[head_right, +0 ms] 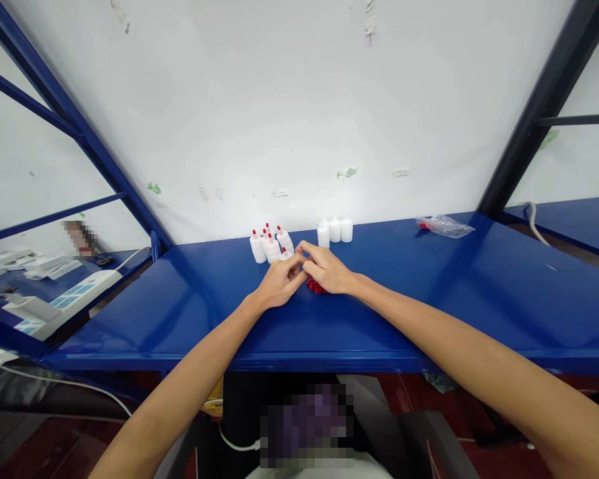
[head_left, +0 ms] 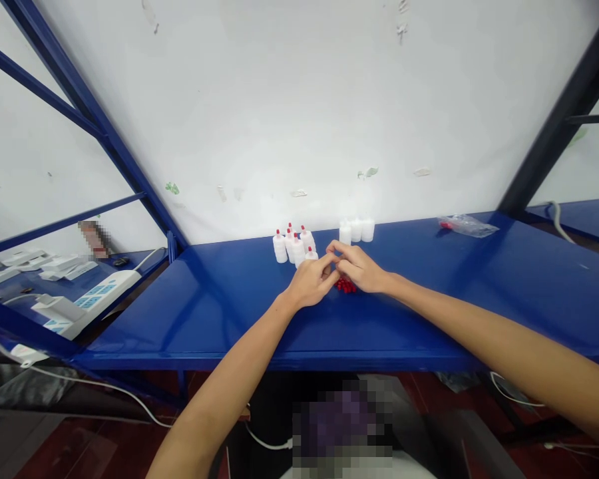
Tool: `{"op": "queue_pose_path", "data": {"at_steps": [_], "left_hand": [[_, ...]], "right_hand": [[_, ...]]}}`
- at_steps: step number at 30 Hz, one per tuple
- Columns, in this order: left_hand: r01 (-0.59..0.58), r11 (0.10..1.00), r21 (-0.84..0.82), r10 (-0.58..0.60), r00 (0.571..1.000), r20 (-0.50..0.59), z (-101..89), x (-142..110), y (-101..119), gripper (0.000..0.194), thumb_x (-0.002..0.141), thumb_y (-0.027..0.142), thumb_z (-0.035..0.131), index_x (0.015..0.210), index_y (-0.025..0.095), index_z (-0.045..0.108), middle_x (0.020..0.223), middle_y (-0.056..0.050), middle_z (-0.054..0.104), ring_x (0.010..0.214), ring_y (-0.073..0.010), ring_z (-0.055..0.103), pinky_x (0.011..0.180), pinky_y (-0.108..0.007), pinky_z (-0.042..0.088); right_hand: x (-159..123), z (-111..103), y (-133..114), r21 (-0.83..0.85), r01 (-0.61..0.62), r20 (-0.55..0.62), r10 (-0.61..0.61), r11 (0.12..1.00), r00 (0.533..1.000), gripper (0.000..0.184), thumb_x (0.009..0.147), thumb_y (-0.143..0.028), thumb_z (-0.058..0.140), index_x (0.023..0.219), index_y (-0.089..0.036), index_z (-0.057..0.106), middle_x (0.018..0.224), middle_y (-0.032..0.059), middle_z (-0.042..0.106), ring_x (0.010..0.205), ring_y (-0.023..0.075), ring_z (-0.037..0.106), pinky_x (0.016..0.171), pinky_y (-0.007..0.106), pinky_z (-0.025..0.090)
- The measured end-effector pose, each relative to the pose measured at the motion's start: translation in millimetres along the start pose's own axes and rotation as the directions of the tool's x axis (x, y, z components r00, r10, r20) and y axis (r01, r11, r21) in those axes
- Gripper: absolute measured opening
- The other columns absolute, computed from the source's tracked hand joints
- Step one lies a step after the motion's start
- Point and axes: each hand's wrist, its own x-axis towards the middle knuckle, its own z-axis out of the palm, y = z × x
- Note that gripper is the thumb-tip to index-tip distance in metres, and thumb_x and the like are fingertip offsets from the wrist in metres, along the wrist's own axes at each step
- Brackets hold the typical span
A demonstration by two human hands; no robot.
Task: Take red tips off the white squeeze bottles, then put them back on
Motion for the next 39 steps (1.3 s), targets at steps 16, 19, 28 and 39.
{"op": "queue_pose_path", "data": {"at_steps": [16, 19, 28, 39], "left_hand": [[0.395, 0.893, 0.215, -0.229, 0.811, -0.539, -32.6, 7, -23, 0.024, 0.088, 0.036, 0.056, 0.101, 0.023, 0.071, 0.055, 0.005, 0.053, 0.053, -0.0108, 0.051, 0.062, -0.023, 0.036], [0.386, 0.906, 0.171, -0.251, 0.819, -0.516, -31.9, 7, -24, 0.029, 0.090, 0.040, 0.052, 0.104, 0.022, 0.071, 0.054, 0.005, 0.053, 0.053, -0.0111, 0.052, 0.061, -0.023, 0.037], [0.430, 0.841, 0.329, -0.302, 0.877, -0.373, -23.7, 6, -21, 0.024, 0.094, 0.038, 0.049, 0.107, 0.024, 0.064, 0.064, 0.001, 0.063, 0.062, -0.0165, 0.059, 0.062, -0.024, 0.037], [0.391, 0.836, 0.384, -0.297, 0.912, -0.282, -27.7, 5, -25, 0.039, 0.098, 0.043, 0.043, 0.130, 0.026, 0.056, 0.069, 0.000, 0.064, 0.066, -0.0171, 0.060, 0.064, -0.024, 0.037]], "right_hand": [[6, -24, 55, -0.390, -0.210, -0.134, 0.171, 0.897, 0.976, 0.026, 0.077, -0.016, 0.045, 0.103, -0.020, 0.049, 0.085, 0.0049, 0.060, 0.075, 0.0206, 0.056, 0.072, 0.035, 0.045], [8, -23, 62, -0.392, -0.216, -0.143, 0.172, 0.894, 0.975, 0.031, 0.070, -0.014, 0.054, 0.101, -0.017, 0.057, 0.101, 0.0104, 0.063, 0.089, 0.0227, 0.061, 0.083, 0.037, 0.048], [8, -25, 59, -0.436, -0.193, -0.081, 0.175, 0.879, 0.981, 0.022, 0.088, -0.037, 0.057, 0.080, -0.020, 0.069, 0.084, 0.0094, 0.070, 0.091, 0.0279, 0.062, 0.083, 0.039, 0.044], [5, -21, 25, -0.205, -0.283, -0.302, 0.214, 0.937, 0.929, 0.043, 0.099, -0.052, 0.034, 0.102, -0.021, 0.063, 0.073, 0.0022, 0.067, 0.054, 0.0163, 0.059, 0.065, 0.031, 0.045]]}}
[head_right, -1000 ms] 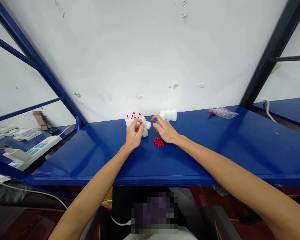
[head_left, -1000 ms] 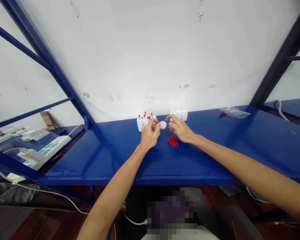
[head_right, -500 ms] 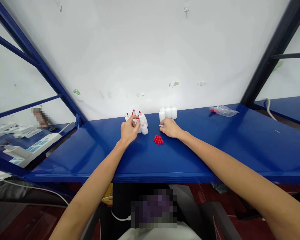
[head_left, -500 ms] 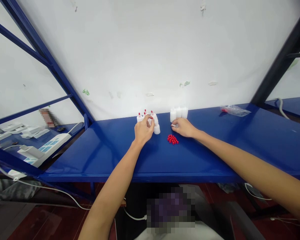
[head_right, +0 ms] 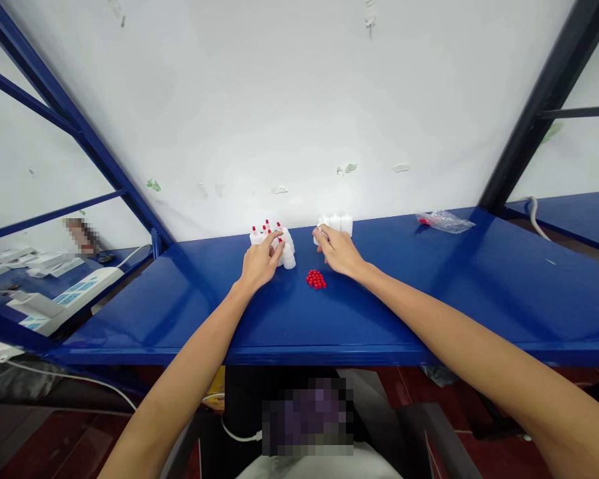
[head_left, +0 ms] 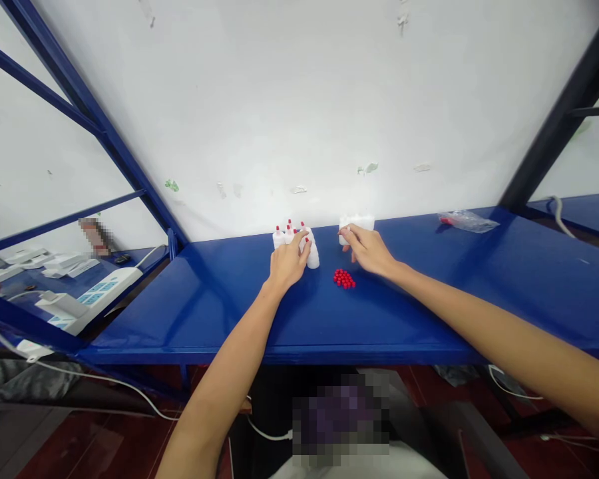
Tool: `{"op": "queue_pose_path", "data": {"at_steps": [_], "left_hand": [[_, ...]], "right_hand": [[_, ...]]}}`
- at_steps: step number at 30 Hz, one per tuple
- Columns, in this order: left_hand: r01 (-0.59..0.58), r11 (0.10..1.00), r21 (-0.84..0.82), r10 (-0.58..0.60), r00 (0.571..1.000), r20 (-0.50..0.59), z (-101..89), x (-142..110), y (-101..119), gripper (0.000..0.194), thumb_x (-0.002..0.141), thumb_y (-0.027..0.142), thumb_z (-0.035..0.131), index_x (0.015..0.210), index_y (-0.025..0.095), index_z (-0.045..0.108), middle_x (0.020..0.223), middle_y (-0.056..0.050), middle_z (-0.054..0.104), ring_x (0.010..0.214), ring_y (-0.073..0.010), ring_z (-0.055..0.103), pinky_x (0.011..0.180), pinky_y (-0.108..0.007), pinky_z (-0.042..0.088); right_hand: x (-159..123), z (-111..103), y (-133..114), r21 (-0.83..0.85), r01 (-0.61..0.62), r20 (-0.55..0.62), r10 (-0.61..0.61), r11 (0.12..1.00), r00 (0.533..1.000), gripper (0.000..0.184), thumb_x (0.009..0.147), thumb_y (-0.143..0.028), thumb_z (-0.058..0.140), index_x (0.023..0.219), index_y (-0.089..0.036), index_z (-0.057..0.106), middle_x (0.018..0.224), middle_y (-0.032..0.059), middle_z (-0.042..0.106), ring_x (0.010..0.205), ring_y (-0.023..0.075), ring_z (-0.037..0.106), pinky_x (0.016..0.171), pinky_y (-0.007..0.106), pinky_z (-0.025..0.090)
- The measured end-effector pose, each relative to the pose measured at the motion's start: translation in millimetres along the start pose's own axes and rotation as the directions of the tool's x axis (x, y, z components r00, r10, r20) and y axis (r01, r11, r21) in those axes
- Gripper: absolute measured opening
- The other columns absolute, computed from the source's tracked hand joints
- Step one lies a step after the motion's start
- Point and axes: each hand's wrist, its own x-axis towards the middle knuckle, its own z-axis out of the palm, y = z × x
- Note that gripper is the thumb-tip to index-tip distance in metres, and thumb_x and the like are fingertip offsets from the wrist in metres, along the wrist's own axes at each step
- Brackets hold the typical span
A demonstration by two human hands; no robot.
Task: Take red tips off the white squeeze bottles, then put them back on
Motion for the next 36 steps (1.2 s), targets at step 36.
{"op": "queue_pose_path", "data": {"at_steps": [36], "left_hand": [[-0.406, 0.889, -0.211, 0.394, 0.914, -0.095, 3.7, -14, 23, 0.027, 0.095, 0.029, 0.047, 0.111, 0.017, 0.065, 0.064, 0.002, 0.058, 0.057, -0.0100, 0.051, 0.060, -0.022, 0.038]], "right_hand": [[-11, 7, -14, 0.357, 0.058, 0.340, -0.187, 0.932, 0.921, 0.013, 0.088, -0.031, 0.046, 0.096, -0.021, 0.048, 0.068, -0.0046, 0.044, 0.064, 0.0139, 0.040, 0.062, 0.028, 0.033]]}}
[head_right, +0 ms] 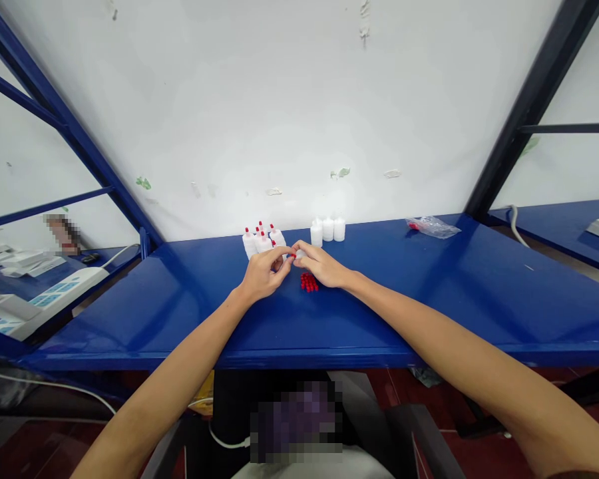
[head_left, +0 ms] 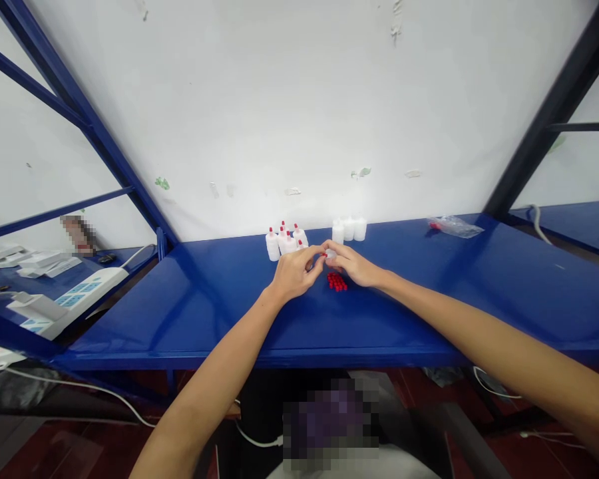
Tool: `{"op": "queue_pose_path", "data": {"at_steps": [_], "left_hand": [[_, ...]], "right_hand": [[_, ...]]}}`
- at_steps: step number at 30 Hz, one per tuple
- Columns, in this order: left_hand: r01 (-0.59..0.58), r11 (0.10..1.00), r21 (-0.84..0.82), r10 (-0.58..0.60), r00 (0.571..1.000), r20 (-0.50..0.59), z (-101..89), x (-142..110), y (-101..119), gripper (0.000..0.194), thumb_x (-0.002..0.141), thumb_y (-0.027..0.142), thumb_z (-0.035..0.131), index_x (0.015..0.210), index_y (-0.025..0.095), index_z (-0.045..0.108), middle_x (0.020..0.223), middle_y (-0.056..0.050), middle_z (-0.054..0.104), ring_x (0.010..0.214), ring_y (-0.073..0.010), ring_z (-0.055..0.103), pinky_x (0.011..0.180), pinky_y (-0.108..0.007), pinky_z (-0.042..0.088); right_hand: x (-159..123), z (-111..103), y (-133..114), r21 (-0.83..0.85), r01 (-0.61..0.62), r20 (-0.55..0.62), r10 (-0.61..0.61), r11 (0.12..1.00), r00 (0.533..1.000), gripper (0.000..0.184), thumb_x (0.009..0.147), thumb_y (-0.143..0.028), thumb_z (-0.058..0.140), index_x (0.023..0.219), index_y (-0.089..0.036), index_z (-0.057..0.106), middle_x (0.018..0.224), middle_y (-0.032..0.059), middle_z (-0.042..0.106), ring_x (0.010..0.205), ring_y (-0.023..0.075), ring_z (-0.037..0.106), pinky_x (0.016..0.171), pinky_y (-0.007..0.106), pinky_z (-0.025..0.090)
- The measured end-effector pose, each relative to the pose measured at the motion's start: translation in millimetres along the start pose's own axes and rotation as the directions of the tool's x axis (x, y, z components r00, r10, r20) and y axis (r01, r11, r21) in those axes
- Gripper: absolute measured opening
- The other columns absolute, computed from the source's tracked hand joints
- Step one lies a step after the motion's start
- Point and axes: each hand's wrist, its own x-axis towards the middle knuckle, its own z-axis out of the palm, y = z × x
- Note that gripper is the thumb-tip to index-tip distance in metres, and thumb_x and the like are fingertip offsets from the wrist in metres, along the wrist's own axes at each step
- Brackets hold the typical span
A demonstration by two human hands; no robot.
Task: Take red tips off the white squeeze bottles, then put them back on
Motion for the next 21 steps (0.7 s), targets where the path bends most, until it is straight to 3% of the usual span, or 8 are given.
{"op": "queue_pose_path", "data": {"at_steps": [5, 15, 19, 21], "left_hand": [[-0.024, 0.999, -0.027, 0.024, 1.000, 0.007, 0.6, -1, -2, 0.026, 0.091, 0.025, 0.048, 0.107, 0.016, 0.065, 0.063, 0.002, 0.055, 0.056, -0.0095, 0.049, 0.059, -0.022, 0.037], [0.043, 0.980, -0.195, -0.041, 0.999, 0.015, 9.6, -2, -3, 0.021, 0.088, 0.020, 0.051, 0.106, 0.017, 0.062, 0.058, 0.008, 0.043, 0.050, -0.0065, 0.041, 0.056, -0.019, 0.032], [0.128, 0.932, -0.340, -0.167, 0.982, -0.088, 10.8, 1, -2, 0.014, 0.090, 0.025, 0.052, 0.102, 0.018, 0.058, 0.057, 0.009, 0.041, 0.048, -0.0060, 0.037, 0.052, -0.019, 0.031], [0.199, 0.883, -0.425, -0.303, 0.933, -0.192, 7.1, 5, -4, 0.013, 0.090, 0.029, 0.055, 0.097, 0.019, 0.056, 0.054, 0.010, 0.038, 0.046, -0.0061, 0.034, 0.050, -0.019, 0.029]], "right_hand": [[0, 3, -1, -0.010, -0.011, -0.028, 0.011, 1.000, 1.000, 0.021, 0.094, -0.041, 0.045, 0.093, -0.021, 0.049, 0.068, -0.0050, 0.042, 0.064, 0.0131, 0.039, 0.061, 0.027, 0.032], [2, 5, -2, -0.058, 0.036, -0.036, -0.038, 0.998, 0.999, 0.027, 0.096, -0.045, 0.043, 0.095, -0.020, 0.053, 0.082, 0.0000, 0.056, 0.074, 0.0155, 0.050, 0.071, 0.029, 0.041], [2, 2, -1, -0.056, -0.034, -0.026, 0.032, 0.998, 0.999, 0.038, 0.098, -0.051, 0.038, 0.119, -0.021, 0.047, 0.072, -0.0032, 0.054, 0.058, 0.0137, 0.047, 0.061, 0.028, 0.040], [3, 0, 4, -0.127, -0.059, -0.127, 0.043, 0.990, 0.991, 0.040, 0.096, -0.048, 0.041, 0.127, -0.022, 0.043, 0.068, -0.0045, 0.053, 0.056, 0.0141, 0.047, 0.060, 0.029, 0.039]]}}
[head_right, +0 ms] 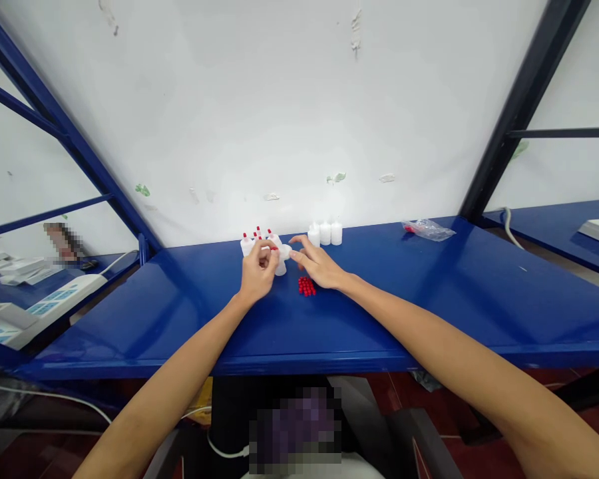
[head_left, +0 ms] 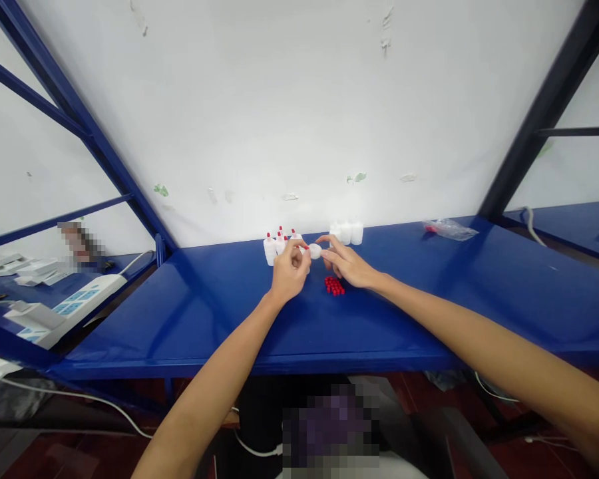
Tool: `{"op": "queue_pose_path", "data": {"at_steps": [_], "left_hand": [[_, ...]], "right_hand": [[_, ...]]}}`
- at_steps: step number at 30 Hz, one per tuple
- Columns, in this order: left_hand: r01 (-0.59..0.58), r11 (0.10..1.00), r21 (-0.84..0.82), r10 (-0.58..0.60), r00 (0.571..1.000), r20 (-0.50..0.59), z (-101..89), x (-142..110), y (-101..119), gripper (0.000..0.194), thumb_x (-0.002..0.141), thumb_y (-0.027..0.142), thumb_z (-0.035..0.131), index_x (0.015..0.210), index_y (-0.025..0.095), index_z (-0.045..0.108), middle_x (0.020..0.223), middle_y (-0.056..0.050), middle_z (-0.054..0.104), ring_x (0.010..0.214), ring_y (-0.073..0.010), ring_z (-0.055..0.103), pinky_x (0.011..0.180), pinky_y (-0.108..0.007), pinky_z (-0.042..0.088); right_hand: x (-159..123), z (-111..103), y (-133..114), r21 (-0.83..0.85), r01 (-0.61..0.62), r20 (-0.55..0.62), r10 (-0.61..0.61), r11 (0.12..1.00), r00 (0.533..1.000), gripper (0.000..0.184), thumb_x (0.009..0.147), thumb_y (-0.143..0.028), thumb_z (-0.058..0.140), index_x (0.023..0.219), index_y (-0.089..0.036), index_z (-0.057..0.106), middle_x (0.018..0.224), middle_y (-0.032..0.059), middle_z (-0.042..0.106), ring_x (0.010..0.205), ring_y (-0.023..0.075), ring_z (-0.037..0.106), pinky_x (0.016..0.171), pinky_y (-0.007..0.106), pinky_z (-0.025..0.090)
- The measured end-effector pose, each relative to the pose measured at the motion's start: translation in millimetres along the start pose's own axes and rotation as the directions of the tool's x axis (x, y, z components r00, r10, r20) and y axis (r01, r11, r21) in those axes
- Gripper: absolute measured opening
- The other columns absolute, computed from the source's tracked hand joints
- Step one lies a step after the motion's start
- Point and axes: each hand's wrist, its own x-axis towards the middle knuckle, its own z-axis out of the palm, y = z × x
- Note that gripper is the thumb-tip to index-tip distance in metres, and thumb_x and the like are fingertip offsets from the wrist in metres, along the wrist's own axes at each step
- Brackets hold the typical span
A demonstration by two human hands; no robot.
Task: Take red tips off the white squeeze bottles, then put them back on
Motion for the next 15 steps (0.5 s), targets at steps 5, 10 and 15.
{"op": "queue_pose_path", "data": {"at_steps": [5, 10, 15], "left_hand": [[0.155, 0.977, -0.147, -0.189, 0.947, -0.261, -15.1, 15, -2, 0.017, 0.083, 0.033, 0.064, 0.087, 0.017, 0.060, 0.049, 0.010, 0.034, 0.044, -0.0063, 0.030, 0.048, -0.019, 0.027], [0.218, 0.971, -0.096, -0.235, 0.946, -0.222, -18.4, 19, -7, 0.020, 0.081, 0.036, 0.065, 0.087, 0.016, 0.064, 0.046, 0.010, 0.035, 0.043, -0.0064, 0.029, 0.048, -0.021, 0.025], [0.237, 0.971, 0.041, -0.226, 0.958, -0.178, -15.4, 17, -10, 0.019, 0.084, 0.035, 0.060, 0.090, 0.018, 0.065, 0.046, 0.009, 0.037, 0.044, -0.0074, 0.031, 0.051, -0.021, 0.027]], "right_hand": [[8, -11, 25, -0.188, -0.080, -0.363, 0.007, 0.979, 0.932, 0.042, 0.085, -0.028, 0.048, 0.126, -0.021, 0.048, 0.067, -0.0039, 0.050, 0.058, 0.0158, 0.050, 0.065, 0.031, 0.039], [15, -22, 39, -0.254, -0.190, -0.384, 0.081, 0.948, 0.920, 0.062, 0.081, -0.022, 0.046, 0.142, -0.017, 0.042, 0.068, -0.0016, 0.056, 0.062, 0.0186, 0.054, 0.068, 0.032, 0.041], [18, -23, 37, -0.252, -0.239, -0.330, 0.149, 0.938, 0.932, 0.063, 0.082, -0.023, 0.047, 0.145, -0.016, 0.042, 0.067, -0.0016, 0.058, 0.064, 0.0186, 0.056, 0.071, 0.031, 0.042]]}}
